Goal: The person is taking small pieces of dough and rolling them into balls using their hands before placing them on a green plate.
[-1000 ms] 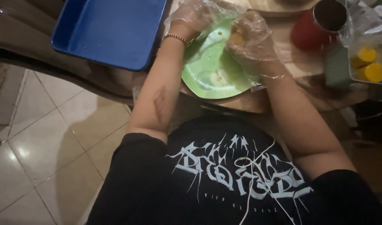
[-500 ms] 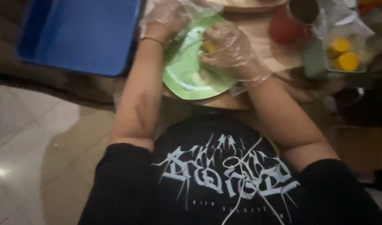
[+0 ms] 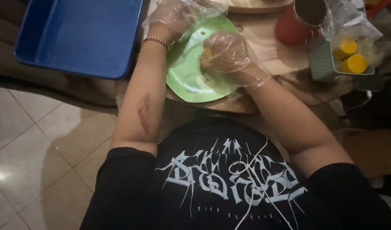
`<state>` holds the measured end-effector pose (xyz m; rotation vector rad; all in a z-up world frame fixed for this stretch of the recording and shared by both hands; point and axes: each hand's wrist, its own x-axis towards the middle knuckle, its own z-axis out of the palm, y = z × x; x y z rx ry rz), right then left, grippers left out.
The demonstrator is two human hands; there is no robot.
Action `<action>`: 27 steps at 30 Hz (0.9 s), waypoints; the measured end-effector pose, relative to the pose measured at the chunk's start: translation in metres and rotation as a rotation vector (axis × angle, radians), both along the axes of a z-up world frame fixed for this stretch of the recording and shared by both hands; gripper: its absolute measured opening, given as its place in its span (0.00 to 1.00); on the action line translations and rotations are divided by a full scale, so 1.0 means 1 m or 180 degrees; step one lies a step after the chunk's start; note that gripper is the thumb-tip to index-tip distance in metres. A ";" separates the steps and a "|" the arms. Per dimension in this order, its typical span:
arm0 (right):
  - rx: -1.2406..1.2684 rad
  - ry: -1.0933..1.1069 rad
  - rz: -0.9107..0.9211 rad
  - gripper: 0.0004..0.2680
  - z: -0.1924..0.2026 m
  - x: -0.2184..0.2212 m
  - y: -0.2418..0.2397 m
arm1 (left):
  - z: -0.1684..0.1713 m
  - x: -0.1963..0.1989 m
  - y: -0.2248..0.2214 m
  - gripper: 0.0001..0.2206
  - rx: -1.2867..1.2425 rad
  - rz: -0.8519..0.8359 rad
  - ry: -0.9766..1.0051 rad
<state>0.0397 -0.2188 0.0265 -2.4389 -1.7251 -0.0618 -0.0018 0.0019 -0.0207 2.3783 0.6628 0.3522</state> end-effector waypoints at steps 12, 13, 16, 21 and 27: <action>-0.0053 0.0455 0.0028 0.09 -0.021 0.021 -0.003 | 0.010 0.005 0.003 0.13 0.0282 -0.0035 0.0395; -0.0044 0.0459 0.0049 0.09 -0.025 0.025 0.000 | 0.008 0.004 0.004 0.13 0.0290 -0.0014 0.0400; 0.1053 -0.0029 0.0452 0.11 -0.028 0.035 0.005 | 0.005 0.002 0.009 0.13 0.0349 -0.0092 0.0343; 0.1494 0.1613 0.1274 0.05 -0.012 0.042 -0.002 | 0.010 0.000 0.004 0.15 0.0286 -0.0186 -0.0014; 0.1449 0.0427 0.0752 0.04 -0.047 0.060 0.010 | 0.051 -0.014 -0.024 0.13 -0.0278 0.0035 0.0502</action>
